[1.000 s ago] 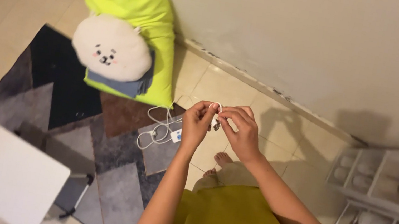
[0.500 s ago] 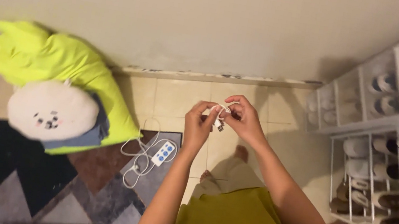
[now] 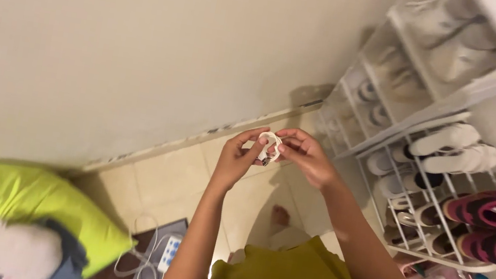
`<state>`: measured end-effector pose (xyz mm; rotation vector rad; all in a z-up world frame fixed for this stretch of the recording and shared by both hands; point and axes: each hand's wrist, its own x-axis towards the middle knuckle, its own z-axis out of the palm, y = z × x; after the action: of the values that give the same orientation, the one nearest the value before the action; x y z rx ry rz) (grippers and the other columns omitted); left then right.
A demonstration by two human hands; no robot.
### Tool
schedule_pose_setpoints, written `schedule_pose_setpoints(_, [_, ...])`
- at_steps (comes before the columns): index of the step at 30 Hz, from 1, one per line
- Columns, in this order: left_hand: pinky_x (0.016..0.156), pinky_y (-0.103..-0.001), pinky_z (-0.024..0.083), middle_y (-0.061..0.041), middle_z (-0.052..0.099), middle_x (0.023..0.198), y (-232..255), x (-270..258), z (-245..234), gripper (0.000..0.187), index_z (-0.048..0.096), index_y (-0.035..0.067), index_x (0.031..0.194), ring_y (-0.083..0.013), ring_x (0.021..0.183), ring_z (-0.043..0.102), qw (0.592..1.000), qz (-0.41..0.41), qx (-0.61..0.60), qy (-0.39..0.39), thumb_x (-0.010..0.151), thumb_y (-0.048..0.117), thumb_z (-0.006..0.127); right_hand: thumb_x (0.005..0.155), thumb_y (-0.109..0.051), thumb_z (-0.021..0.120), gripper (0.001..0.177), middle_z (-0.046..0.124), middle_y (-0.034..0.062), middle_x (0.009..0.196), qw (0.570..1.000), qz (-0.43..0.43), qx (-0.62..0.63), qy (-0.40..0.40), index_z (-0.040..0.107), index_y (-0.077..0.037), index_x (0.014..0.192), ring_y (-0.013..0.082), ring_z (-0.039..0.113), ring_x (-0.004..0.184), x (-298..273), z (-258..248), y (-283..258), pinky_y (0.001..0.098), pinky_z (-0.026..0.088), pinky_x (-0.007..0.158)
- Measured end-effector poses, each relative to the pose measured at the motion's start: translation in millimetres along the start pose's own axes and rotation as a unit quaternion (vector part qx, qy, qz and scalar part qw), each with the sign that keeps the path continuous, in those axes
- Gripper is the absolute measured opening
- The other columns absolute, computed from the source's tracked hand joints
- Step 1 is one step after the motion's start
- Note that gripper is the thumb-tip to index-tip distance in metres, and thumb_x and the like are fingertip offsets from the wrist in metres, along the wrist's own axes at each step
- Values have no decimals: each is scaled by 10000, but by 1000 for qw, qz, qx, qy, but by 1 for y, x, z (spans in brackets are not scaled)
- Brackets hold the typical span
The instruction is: Coiling a power strip cable and placing it onto a storage shelf for organization.
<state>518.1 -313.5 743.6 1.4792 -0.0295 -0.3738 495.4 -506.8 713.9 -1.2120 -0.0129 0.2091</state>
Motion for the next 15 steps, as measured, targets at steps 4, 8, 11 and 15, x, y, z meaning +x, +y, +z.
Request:
schedule_pose_setpoints(4, [834, -430, 630, -184, 598, 1182, 26, 34, 48, 506, 576, 1, 1391, -275, 947, 698, 996, 2, -55, -77, 942, 186, 720, 939, -121, 732, 409, 710, 128, 1020, 995, -48, -28, 81, 592, 40, 1289, 173, 691, 902, 5, -50, -32, 372, 614, 848])
schedule_pose_setpoints(8, [833, -410, 640, -158, 606, 1186, 32, 77, 97, 492, 562, 0, 1368, -238, 941, 696, 990, 3, -73, -122, 935, 158, 734, 942, -119, 728, 382, 718, 155, 1028, 985, -75, -57, 142, 618, 39, 1272, 203, 686, 921, -5, -75, -87, 399, 603, 873])
schedule_pose_setpoints(11, [826, -391, 646, -134, 625, 1148, 41, 113, 131, 466, 582, 6, 1338, -237, 916, 719, 985, 16, -65, -160, 940, 187, 743, 950, -131, 729, 378, 710, 144, 1048, 974, -110, -43, 195, 623, 27, 1277, 202, 692, 942, -5, -108, -100, 402, 608, 869])
schedule_pose_setpoints(15, [807, -398, 650, -117, 637, 1140, 71, 163, 177, 440, 597, 30, 1331, -287, 938, 742, 971, 33, -67, -227, 946, 188, 739, 959, -101, 709, 388, 705, 150, 1137, 942, -187, -116, 255, 613, 6, 1318, 172, 701, 892, -12, -139, -145, 348, 595, 813])
